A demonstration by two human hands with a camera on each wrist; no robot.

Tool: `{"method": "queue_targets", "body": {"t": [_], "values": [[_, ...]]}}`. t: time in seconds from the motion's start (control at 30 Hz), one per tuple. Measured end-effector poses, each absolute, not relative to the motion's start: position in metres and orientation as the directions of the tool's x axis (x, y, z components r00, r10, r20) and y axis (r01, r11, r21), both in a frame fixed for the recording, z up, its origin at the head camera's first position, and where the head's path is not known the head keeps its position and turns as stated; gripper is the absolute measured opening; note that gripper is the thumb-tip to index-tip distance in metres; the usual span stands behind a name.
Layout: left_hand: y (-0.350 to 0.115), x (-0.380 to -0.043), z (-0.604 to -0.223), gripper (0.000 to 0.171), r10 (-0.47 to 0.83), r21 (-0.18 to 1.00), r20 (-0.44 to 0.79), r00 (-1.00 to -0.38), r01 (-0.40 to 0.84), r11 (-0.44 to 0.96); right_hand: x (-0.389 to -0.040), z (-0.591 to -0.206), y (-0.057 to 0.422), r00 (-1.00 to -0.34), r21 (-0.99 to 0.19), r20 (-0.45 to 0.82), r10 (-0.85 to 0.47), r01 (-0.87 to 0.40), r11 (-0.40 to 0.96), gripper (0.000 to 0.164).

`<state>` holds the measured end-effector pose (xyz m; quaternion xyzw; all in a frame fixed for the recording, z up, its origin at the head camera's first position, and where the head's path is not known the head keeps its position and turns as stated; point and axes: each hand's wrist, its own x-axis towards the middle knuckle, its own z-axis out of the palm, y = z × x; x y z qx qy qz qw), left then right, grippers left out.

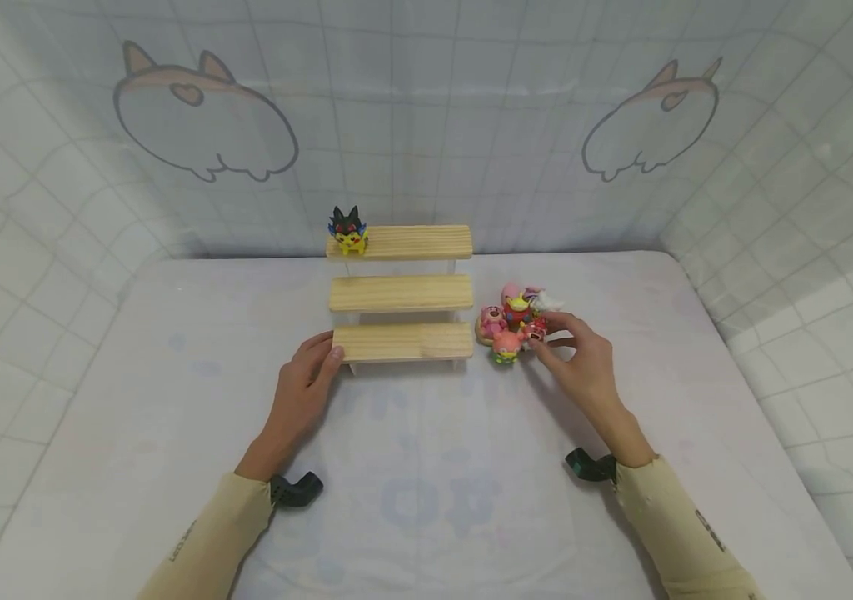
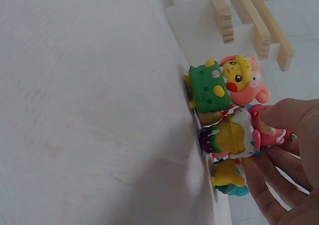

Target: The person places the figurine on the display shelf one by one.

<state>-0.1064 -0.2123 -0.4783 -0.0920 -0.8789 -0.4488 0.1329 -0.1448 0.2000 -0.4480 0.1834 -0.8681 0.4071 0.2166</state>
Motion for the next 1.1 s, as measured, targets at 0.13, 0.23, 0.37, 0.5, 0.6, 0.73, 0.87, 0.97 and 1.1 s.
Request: {"method": "queue_targets", "body": {"t": [0.13,0.23,0.37,0.5,0.6,0.73,0.87,0.97,1.1], "values": [[-0.2115,-0.1062,-0.4776,0.042,0.035,0.766,0.316,-0.948,0.277,0.580,-0.1460,-0.4497,0.2004,-0.844,-0.630,0.520,-0.134,-0.484,0.607,0.043],[-0.2108,-0.1061,-0.4770,0.043,0.035,0.765,0.315,-0.949,0.276,0.582,-0.1460,-0.4499,0.2009,-0.841,-0.626,0.527,-0.123,-0.482,0.613,0.042],[-0.2103,-0.1064,-0.4763,0.043,0.039,0.763,0.316,-0.948,0.279,0.583,-0.1456,-0.4497,0.2017,-0.828,-0.625,0.549,-0.112,-0.496,0.603,0.041],[-0.2104,-0.1069,-0.4757,0.042,0.042,0.762,0.327,-0.944,0.290,0.579,-0.1451,-0.4488,0.2027,-0.820,-0.625,0.565,-0.089,-0.496,0.603,0.041],[-0.2105,-0.1070,-0.4754,0.041,0.042,0.761,0.332,-0.942,0.294,0.578,-0.1450,-0.4482,0.2035,-0.821,-0.620,0.566,-0.075,-0.484,0.617,0.040],[-0.2103,-0.1061,-0.4750,0.041,0.039,0.762,0.329,-0.944,0.290,0.580,-0.1450,-0.4473,0.2038,-0.821,-0.614,0.566,-0.072,-0.479,0.628,0.039],[-0.2095,-0.1045,-0.4743,0.042,0.033,0.767,0.319,-0.947,0.278,0.578,-0.1445,-0.4464,0.2040,-0.814,-0.610,0.578,-0.063,-0.482,0.629,0.038],[-0.2092,-0.1037,-0.4747,0.042,0.031,0.765,0.313,-0.949,0.272,0.584,-0.1446,-0.4456,0.2043,-0.805,-0.606,0.590,-0.056,-0.487,0.629,0.038],[-0.2088,-0.1033,-0.4755,0.042,0.027,0.763,0.310,-0.950,0.266,0.589,-0.1451,-0.4439,0.2050,-0.801,-0.595,0.595,-0.060,-0.490,0.637,0.037]]}}
